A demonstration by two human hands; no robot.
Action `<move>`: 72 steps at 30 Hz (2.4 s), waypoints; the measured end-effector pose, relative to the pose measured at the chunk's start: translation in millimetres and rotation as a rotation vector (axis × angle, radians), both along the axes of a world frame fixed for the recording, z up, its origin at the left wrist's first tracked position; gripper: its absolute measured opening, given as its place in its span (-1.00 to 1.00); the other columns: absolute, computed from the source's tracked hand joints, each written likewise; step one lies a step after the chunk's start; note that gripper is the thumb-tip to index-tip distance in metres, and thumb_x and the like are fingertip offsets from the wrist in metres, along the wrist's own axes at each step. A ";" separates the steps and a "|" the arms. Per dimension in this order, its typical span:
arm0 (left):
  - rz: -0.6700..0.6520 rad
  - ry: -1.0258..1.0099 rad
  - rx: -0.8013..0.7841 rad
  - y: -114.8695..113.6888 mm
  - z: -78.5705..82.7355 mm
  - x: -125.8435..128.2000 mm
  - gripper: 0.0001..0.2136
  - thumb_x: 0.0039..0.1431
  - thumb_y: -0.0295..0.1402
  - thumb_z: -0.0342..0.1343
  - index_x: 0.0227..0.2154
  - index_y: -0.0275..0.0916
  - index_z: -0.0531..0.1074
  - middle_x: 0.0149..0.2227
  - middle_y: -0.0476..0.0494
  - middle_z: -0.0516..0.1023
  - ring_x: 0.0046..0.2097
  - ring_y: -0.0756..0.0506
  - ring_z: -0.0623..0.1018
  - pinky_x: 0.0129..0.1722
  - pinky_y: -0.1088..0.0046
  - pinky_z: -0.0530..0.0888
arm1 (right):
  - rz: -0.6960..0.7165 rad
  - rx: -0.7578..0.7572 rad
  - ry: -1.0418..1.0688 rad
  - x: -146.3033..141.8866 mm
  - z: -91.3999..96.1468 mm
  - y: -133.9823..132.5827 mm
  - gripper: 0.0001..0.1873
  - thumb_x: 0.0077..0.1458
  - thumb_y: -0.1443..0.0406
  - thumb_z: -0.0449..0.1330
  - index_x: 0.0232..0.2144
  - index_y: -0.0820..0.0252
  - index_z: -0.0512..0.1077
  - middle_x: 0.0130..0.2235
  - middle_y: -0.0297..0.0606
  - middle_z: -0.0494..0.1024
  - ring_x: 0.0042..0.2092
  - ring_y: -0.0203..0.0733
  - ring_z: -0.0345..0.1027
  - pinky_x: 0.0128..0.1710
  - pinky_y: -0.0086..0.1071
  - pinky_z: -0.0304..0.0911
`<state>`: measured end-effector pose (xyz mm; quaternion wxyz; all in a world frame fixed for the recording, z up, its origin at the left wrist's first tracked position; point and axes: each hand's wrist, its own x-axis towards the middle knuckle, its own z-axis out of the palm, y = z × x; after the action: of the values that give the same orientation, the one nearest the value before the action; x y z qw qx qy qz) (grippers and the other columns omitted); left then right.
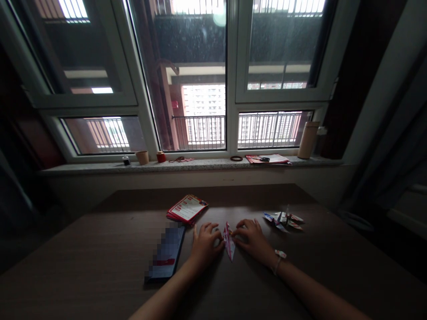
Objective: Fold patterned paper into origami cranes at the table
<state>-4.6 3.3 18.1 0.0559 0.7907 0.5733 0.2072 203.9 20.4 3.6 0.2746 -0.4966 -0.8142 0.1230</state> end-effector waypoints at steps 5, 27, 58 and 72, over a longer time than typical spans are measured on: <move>-0.019 -0.002 0.016 1.7 -5.5 -0.8 -0.81 0.13 -0.27 0.17 -0.19 0.09 0.56 0.14 -0.07 0.43 0.23 -0.28 0.26 0.23 -0.28 -0.07 | 0.005 -0.022 0.026 0.7 -1.4 0.5 -0.84 0.14 0.13 0.20 -0.29 -0.09 0.58 -0.07 -0.27 0.44 0.07 -0.08 0.26 0.27 0.13 -0.30; 0.107 0.119 -0.062 4.7 -7.9 -9.2 -0.69 0.16 0.03 0.05 -0.02 0.41 0.40 0.34 0.04 0.15 0.35 -0.46 0.00 0.13 -0.45 -0.20 | 0.083 -0.058 -0.306 4.8 0.2 -3.7 -0.55 0.21 -0.12 -0.04 0.15 -0.52 0.15 0.38 -0.39 -0.05 0.36 0.18 -0.23 0.22 0.37 -0.44; 0.107 0.124 -0.056 4.9 -11.0 -9.8 -0.68 0.17 0.04 0.02 -0.01 0.39 0.40 0.28 0.00 0.27 0.32 -0.43 0.08 0.14 -0.44 -0.19 | -0.209 0.010 -0.288 11.5 -9.8 15.5 -0.53 0.19 -0.17 -0.10 0.10 -0.46 0.27 0.29 -0.27 0.17 0.31 0.19 -0.08 0.20 0.33 -0.30; 0.080 0.140 0.013 4.1 -13.7 -7.7 -0.70 0.19 0.00 0.03 -0.01 0.37 0.41 0.27 -0.03 0.28 0.33 -0.38 0.08 0.17 -0.41 -0.24 | -0.045 0.036 -0.222 4.7 0.2 4.3 -0.55 0.26 -0.01 -0.03 0.18 -0.35 0.20 0.31 -0.21 0.09 0.33 0.03 -0.09 0.29 0.15 -0.23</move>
<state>-12.3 7.4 4.3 0.0021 0.7801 0.6057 0.1571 208.6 24.6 3.8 0.1944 -0.5201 -0.8304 0.0464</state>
